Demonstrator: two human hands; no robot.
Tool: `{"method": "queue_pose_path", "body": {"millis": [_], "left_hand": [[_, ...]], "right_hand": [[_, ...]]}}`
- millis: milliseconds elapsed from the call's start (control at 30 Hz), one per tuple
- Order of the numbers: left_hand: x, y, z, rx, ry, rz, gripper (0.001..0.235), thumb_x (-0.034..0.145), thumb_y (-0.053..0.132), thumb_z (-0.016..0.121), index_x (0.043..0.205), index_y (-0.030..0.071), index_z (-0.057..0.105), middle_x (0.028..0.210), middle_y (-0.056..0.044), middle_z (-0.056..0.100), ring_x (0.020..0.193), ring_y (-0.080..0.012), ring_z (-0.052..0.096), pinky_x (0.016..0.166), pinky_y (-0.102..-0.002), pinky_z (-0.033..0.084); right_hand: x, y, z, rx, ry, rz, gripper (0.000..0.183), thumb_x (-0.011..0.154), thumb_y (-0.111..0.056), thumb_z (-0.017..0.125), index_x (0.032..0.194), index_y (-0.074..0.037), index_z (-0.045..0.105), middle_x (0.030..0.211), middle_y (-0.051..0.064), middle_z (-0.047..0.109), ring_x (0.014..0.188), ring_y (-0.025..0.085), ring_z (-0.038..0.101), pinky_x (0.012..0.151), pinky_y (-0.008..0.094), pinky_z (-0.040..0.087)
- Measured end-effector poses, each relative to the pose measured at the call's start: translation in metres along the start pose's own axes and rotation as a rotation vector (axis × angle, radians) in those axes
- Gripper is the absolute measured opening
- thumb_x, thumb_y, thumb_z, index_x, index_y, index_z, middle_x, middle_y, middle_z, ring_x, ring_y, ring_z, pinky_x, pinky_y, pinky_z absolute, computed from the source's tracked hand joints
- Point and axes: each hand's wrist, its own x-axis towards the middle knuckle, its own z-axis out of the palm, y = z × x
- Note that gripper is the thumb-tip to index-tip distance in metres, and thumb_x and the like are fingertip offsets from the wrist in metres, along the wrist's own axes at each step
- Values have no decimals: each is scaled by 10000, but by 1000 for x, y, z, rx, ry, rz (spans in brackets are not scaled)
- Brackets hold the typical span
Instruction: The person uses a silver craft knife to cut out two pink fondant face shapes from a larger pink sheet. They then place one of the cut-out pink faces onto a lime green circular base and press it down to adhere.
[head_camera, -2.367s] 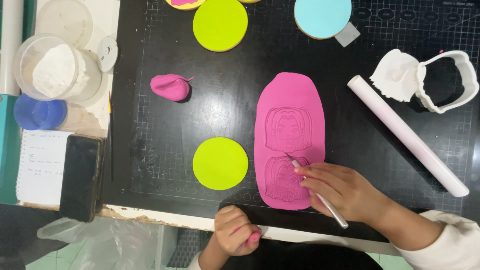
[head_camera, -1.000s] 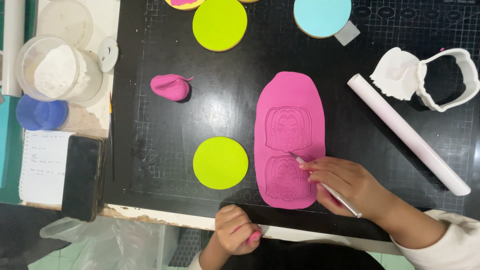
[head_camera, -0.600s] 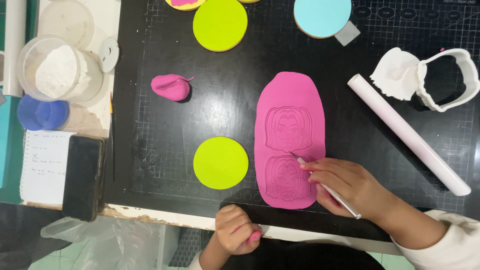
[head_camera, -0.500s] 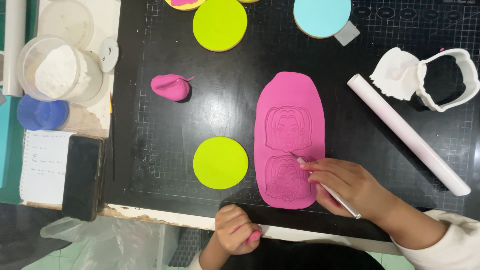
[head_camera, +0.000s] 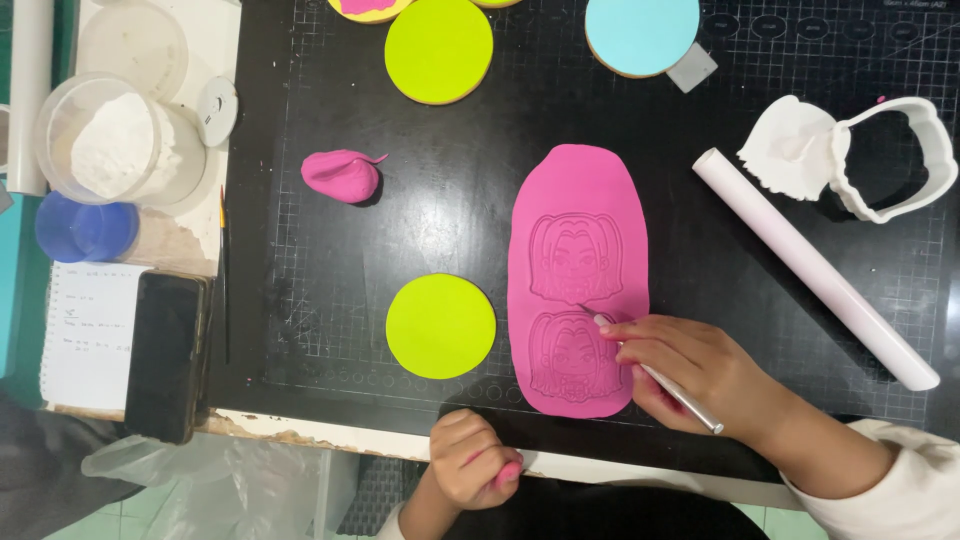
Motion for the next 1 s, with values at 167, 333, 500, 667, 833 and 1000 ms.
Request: {"method": "queue_pose_path", "body": {"millis": [167, 333, 500, 667, 833, 1000], "left_hand": [[-1, 1, 0, 8, -4, -6, 429, 1035, 221, 499, 634, 89, 575, 562, -8, 498, 456, -149, 430, 465, -281, 336], [-1, 0, 0, 0, -4, -10, 419, 1033, 219, 501, 641, 88, 573, 564, -10, 500, 456, -153, 429, 466, -285, 333], [-2, 0, -1, -8, -14, -12, 406, 1028, 217, 507, 650, 88, 580, 568, -10, 500, 460, -158, 427, 470, -289, 334], [-3, 0, -1, -1, -17, -15, 411, 1027, 220, 510, 644, 90, 586, 567, -13, 508, 459, -152, 439, 466, -283, 343], [-2, -1, 0, 0, -1, -1, 415, 1028, 217, 508, 639, 89, 581, 563, -9, 506, 458, -150, 435, 464, -281, 340], [-1, 0, 0, 4, -2, -7, 433, 1041, 227, 497, 636, 92, 571, 568, -1, 520, 456, -149, 430, 465, -285, 328]], "right_hand": [[0, 0, -1, 6, -8, 12, 156, 857, 4, 646, 1011, -17, 645, 1214, 168, 723, 995, 279, 771, 925, 414, 631], [-2, 3, 1, 41, 15, 35, 149, 862, 15, 611, 998, -31, 651, 1207, 154, 733, 1011, 280, 778, 929, 410, 634], [-3, 3, 1, 43, 20, 41, 128, 872, 2, 608, 988, -28, 651, 1180, 157, 735, 984, 285, 779, 924, 420, 637], [-2, 3, 0, 45, 22, 37, 136, 852, 18, 603, 970, -29, 653, 1158, 158, 740, 962, 279, 779, 924, 415, 637], [-2, 3, -1, 57, 40, 34, 159, 841, 35, 589, 978, -15, 654, 1152, 163, 740, 978, 282, 777, 936, 418, 633], [2, 4, -3, 112, 35, 44, 139, 841, 57, 565, 941, -12, 633, 1119, 169, 740, 962, 278, 776, 912, 393, 638]]}}
